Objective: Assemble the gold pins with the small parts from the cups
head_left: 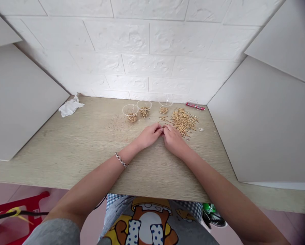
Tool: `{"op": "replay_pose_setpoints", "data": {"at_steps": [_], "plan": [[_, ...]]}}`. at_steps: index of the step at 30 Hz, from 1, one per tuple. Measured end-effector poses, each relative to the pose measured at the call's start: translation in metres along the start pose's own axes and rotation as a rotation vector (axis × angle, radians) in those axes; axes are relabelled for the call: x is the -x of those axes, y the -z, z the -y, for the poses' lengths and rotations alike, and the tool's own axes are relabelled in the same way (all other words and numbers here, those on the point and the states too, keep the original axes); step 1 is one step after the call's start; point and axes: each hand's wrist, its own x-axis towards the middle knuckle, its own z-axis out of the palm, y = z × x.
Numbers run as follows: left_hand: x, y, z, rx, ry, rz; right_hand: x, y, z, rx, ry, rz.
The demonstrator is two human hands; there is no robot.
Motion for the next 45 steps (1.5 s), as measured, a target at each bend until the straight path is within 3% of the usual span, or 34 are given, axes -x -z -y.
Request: {"op": "replay_pose_setpoints", "data": {"at_steps": [27,45], "plan": [[-0.0016,0.0014,0.0020,-0.007,0.012,0.035,-0.0037,0.0021,-0.0002,-0.105,0.013,-0.055],[-0.0010,0.0021,0.0008,-0.098,0.016,0.049,-0.0051,0.0051,0.0002,-0.059,-0.014,0.014]]}}
